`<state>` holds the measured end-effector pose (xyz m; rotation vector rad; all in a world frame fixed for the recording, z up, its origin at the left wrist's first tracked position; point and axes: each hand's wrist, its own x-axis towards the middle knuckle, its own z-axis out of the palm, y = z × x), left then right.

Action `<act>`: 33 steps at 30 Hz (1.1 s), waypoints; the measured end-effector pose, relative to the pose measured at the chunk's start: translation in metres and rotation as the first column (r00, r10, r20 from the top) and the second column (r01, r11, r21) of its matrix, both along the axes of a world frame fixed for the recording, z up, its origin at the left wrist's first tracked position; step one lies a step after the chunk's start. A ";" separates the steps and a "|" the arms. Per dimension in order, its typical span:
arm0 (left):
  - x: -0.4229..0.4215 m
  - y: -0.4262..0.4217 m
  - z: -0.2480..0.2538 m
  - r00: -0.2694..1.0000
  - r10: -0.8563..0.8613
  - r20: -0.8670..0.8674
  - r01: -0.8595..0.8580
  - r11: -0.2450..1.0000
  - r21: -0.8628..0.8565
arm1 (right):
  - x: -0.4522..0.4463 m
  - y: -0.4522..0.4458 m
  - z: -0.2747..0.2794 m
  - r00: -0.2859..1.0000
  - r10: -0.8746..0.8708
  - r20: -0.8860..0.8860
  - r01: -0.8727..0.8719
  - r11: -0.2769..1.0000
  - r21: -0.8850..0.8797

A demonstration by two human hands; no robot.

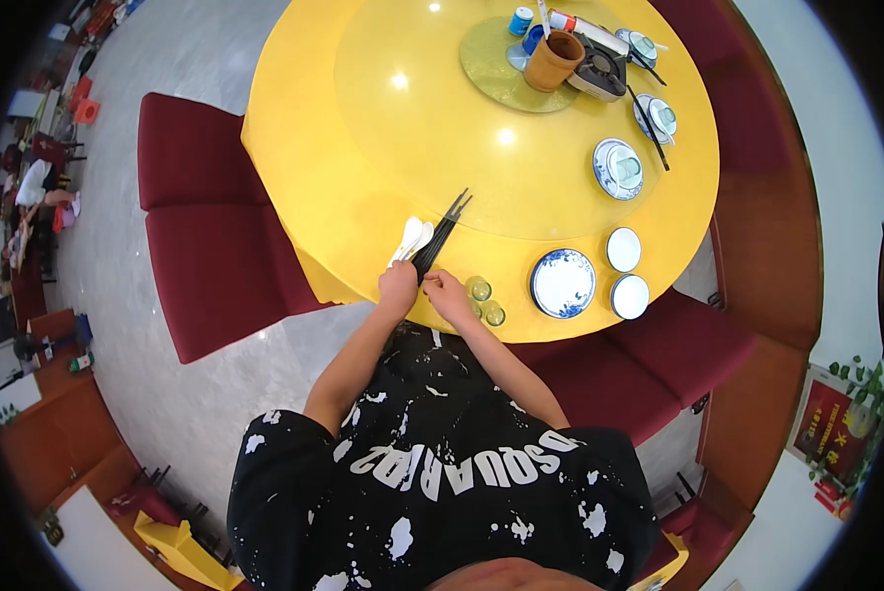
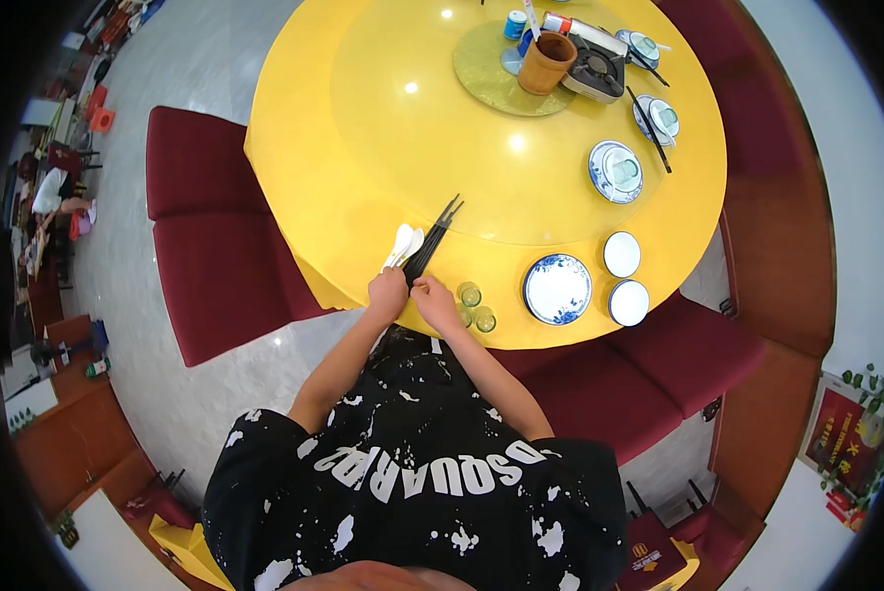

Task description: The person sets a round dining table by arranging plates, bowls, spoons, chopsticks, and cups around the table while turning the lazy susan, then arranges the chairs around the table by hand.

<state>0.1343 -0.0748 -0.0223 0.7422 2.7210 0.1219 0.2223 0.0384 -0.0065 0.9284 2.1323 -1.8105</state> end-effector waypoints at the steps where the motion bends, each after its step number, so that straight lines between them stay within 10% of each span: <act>1: -0.005 0.001 0.015 0.997 0.017 0.073 -0.016 1.000 -0.010 | -0.004 -0.003 -0.003 1.000 -0.001 -0.002 0.001 0.999 -0.034; 8: -0.001 -0.046 0.098 0.861 0.015 0.509 -0.067 0.994 0.083 | -0.010 -0.018 0.024 0.935 0.090 0.343 0.143 0.790 -0.596; 12: -0.001 -0.086 0.137 0.638 0.026 0.770 -0.246 0.954 0.171 | -0.005 -0.025 0.047 0.934 0.244 0.261 0.086 0.555 -0.827; 16: -0.005 -0.102 0.157 0.515 -0.094 0.852 -0.383 0.864 0.326 | -0.003 -0.026 0.069 0.969 0.244 -0.044 -0.191 0.621 -0.760; 19: -0.020 -0.068 0.178 0.492 -0.052 0.869 -0.397 0.875 0.278 | -0.012 -0.016 0.089 0.996 0.024 -0.084 -0.080 0.638 -0.766; 28: -0.017 0.080 0.149 0.398 -0.240 0.885 -0.440 0.797 0.414 | -0.013 0.141 0.106 0.902 -0.393 -0.177 0.290 0.858 -0.424; 33: -0.014 0.115 0.146 0.518 -0.173 0.838 -0.395 0.820 0.414 | 0.006 0.307 0.018 0.876 -0.482 -0.032 0.465 0.823 0.326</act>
